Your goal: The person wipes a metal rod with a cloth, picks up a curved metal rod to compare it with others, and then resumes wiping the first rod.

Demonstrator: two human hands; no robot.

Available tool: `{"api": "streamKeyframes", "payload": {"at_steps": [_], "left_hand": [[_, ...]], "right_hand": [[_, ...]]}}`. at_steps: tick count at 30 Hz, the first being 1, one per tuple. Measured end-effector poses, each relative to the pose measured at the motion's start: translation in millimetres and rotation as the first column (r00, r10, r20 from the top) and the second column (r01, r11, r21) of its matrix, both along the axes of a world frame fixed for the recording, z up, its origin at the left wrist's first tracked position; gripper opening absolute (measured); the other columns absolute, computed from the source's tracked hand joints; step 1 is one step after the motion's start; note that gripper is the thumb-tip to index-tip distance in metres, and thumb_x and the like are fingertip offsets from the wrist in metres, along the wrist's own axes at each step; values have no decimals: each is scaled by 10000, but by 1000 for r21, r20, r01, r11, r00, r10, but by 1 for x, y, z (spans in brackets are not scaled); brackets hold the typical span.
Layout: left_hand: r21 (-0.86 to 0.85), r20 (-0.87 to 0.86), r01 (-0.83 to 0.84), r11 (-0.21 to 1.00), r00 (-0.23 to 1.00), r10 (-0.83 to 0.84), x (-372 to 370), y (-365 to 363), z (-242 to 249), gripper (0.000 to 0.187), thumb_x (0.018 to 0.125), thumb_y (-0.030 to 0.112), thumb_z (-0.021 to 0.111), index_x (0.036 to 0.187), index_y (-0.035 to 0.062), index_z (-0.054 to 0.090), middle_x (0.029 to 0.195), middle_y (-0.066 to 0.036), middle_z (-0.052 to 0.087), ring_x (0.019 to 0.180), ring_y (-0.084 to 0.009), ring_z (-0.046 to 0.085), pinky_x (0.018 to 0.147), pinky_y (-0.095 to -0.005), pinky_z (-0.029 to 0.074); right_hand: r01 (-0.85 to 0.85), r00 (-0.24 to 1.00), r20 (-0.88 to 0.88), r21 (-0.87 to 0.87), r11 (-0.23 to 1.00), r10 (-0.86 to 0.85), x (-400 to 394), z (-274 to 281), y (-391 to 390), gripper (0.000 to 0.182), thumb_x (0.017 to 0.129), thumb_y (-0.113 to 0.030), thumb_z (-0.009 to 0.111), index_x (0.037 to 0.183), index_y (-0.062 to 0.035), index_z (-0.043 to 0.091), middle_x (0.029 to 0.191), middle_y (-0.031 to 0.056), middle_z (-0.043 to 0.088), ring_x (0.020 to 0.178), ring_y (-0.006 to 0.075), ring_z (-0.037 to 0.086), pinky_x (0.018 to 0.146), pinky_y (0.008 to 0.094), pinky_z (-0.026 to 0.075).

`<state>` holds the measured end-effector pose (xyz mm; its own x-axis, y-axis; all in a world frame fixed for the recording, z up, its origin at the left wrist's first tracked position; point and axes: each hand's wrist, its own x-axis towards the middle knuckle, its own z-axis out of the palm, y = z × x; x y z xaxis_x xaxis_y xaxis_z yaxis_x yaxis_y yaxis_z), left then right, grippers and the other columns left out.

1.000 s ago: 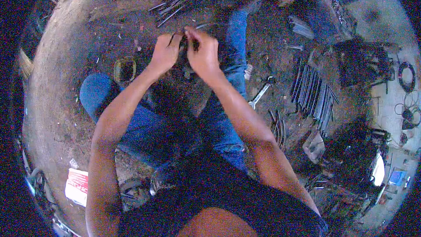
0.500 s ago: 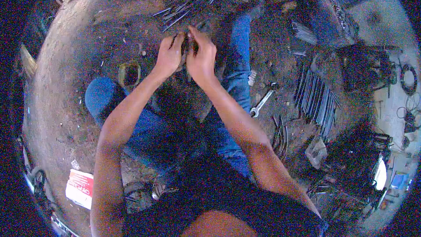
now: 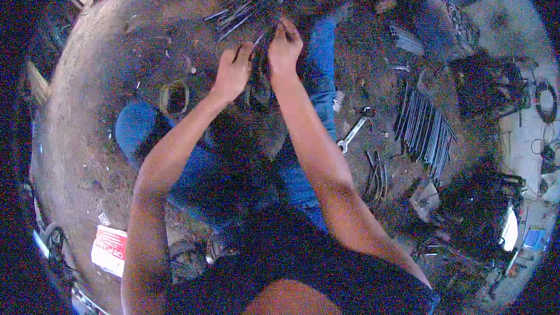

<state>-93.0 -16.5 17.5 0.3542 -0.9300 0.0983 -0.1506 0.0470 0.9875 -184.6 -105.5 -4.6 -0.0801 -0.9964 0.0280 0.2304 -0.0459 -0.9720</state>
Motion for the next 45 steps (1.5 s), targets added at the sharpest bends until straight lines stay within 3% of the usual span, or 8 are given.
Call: {"api": "streamKeyframes", "payload": {"at_steps": [14, 20, 24, 30, 34, 35, 38, 45], "left_hand": [[310, -362, 195, 931, 929, -74, 18, 6, 9, 287, 940, 279, 493, 1074, 37, 570, 833, -91, 609, 626, -169, 527, 610, -314, 445], [-123, -245, 80, 989, 963, -108, 14, 1, -43, 456, 938, 428, 488, 895, -15, 588, 691, -52, 543, 643, -138, 472, 576, -316, 381], [225, 418, 37, 974, 899, -130, 20, 2, 6, 320, 975, 191, 414, 1214, 6, 518, 1011, -229, 546, 778, -275, 488, 800, -370, 415], [139, 153, 66, 988, 984, -87, 13, 6, 12, 506, 953, 409, 472, 740, -46, 540, 627, -164, 472, 597, -169, 429, 562, -391, 364], [85, 330, -134, 987, 939, 99, 13, 4, -5, 537, 954, 428, 453, 738, -54, 550, 581, -191, 529, 521, -216, 485, 516, -408, 364], [15, 204, -78, 997, 976, 74, 16, 2, -8, 513, 955, 326, 453, 683, -96, 561, 644, -306, 527, 598, -445, 565, 548, -484, 390], [-18, 318, -11, 1000, 948, 16, 15, 7, 12, 485, 951, 297, 465, 689, -101, 555, 629, -306, 510, 582, -444, 560, 523, -479, 384], [-57, 318, 0, 998, 948, 18, 21, 3, 6, 461, 941, 264, 483, 669, -102, 554, 619, -300, 508, 578, -437, 568, 494, -475, 387]], "right_hand": [[-365, 882, 423, 336, 869, 207, 2, 62, 33, 342, 927, -104, 430, 1265, -86, 483, 1201, 61, 567, 1069, 232, 542, 934, 395, 430], [-285, 844, 515, 200, 937, 147, -7, 72, -5, 335, 910, -46, 422, 1233, -51, 510, 1196, 61, 578, 1067, 227, 552, 948, 342, 408], [-53, 976, -217, -270, 961, -7, -1, 54, 34, 202, 852, -32, 574, 1028, 37, 646, 1041, 108, 653, 993, 173, 580, 915, 291, 412], [-114, 954, 295, 195, 974, 53, -9, 52, 5, 153, 844, 12, 575, 971, 42, 655, 968, 82, 650, 902, 175, 586, 867, 288, 440], [9, 994, -105, -125, 992, -22, 14, 37, 38, 217, 854, 8, 550, 1048, 34, 643, 1028, 114, 646, 935, 187, 587, 893, 302, 434], [-37, 965, -263, -185, 982, -13, 14, 32, 51, 227, 853, -4, 560, 1062, 37, 640, 1055, 124, 644, 963, 193, 587, 902, 303, 429], [-54, 997, 50, 5, 999, 54, 1, 28, 20, 219, 847, -8, 569, 1045, 60, 634, 1065, 146, 644, 983, 203, 589, 905, 307, 428], [-167, 828, -548, -448, 878, -122, -4, 37, 43, 209, 858, -33, 546, 1033, 33, 639, 1024, 191, 652, 995, 282, 614, 899, 342, 448]]}}
